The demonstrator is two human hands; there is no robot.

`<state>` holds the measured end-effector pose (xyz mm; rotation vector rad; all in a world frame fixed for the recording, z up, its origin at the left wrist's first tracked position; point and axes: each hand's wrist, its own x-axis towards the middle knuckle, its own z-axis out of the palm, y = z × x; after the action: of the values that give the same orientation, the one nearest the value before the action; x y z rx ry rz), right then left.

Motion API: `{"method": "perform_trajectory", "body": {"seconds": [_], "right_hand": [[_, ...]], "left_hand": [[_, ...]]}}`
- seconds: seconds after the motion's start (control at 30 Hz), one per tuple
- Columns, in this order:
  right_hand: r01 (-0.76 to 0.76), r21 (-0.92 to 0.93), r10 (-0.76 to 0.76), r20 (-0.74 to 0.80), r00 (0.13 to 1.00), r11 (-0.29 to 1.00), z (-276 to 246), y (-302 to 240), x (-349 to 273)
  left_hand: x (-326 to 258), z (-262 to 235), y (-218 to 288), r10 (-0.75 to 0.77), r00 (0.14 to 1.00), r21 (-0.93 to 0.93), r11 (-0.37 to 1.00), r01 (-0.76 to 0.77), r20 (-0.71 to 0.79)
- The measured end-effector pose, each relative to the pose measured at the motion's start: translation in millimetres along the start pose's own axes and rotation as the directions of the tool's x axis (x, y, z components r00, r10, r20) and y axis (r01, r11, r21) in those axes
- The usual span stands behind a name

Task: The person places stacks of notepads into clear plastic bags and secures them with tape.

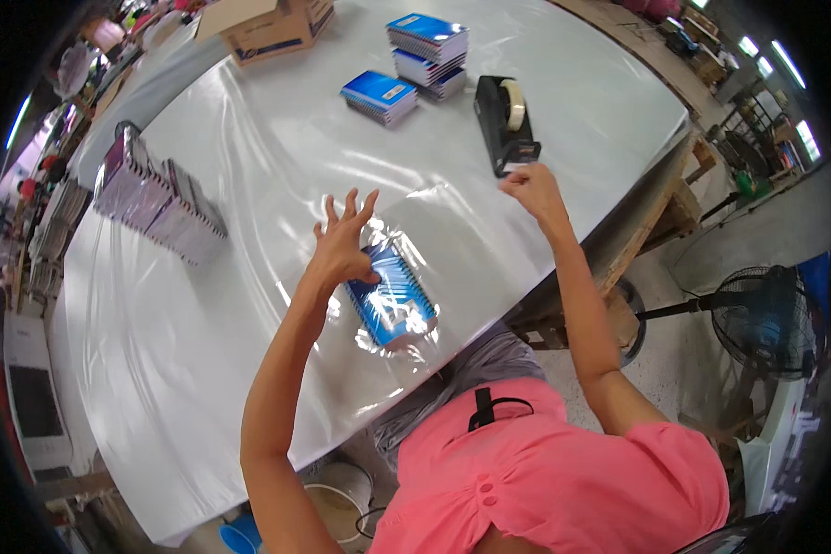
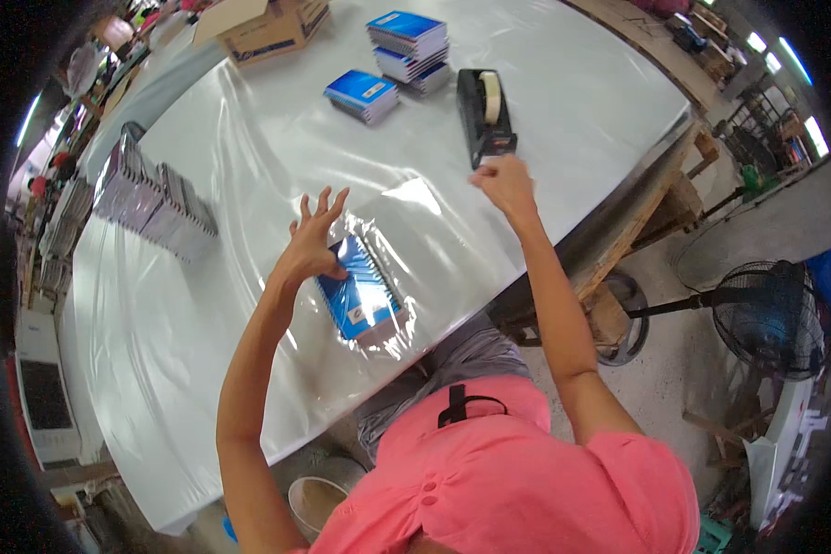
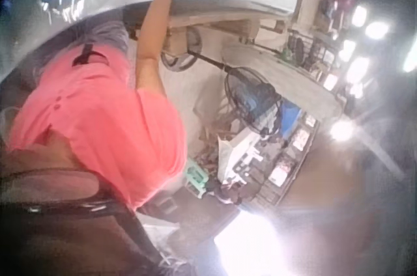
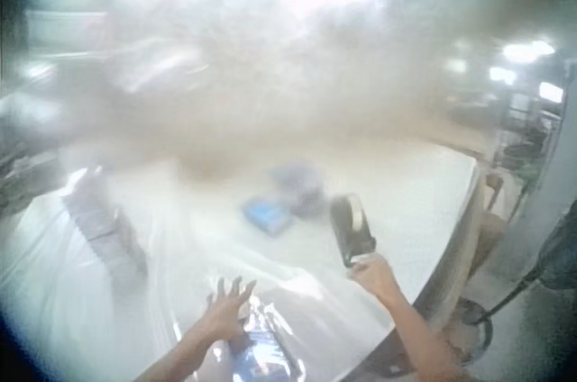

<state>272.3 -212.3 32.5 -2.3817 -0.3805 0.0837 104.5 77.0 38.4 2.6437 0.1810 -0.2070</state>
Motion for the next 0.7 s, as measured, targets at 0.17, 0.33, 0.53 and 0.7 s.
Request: {"method": "perform_trajectory", "body": {"seconds": [0.17, 0.33, 0.53, 0.7], "right_hand": [[0.278, 0.254, -0.375, 0.693, 0.615, 0.926, 42, -116, -34], [0.438, 0.104, -0.342, 0.789, 0.510, 0.893, 77, -159, -49], [0.625, -0.251, -0.345, 0.655, 0.672, 0.739, 91, -165, -71], [0.650, -0.227, -0.404, 0.624, 0.669, 0.725, 88, -159, -74]], "left_hand": [[5, 1, -8, -0.003, 1.000, -0.023, 1.000, 0.004, 0.029], [5, 5, -13, 0.011, 1.000, -0.047, 0.999, -0.011, -0.005], [2, 4, -11, 0.017, 1.000, -0.045, 0.999, -0.016, 0.011], [3, -2, -13, 0.032, 0.999, 0.027, 0.999, -0.032, 0.007]]}}
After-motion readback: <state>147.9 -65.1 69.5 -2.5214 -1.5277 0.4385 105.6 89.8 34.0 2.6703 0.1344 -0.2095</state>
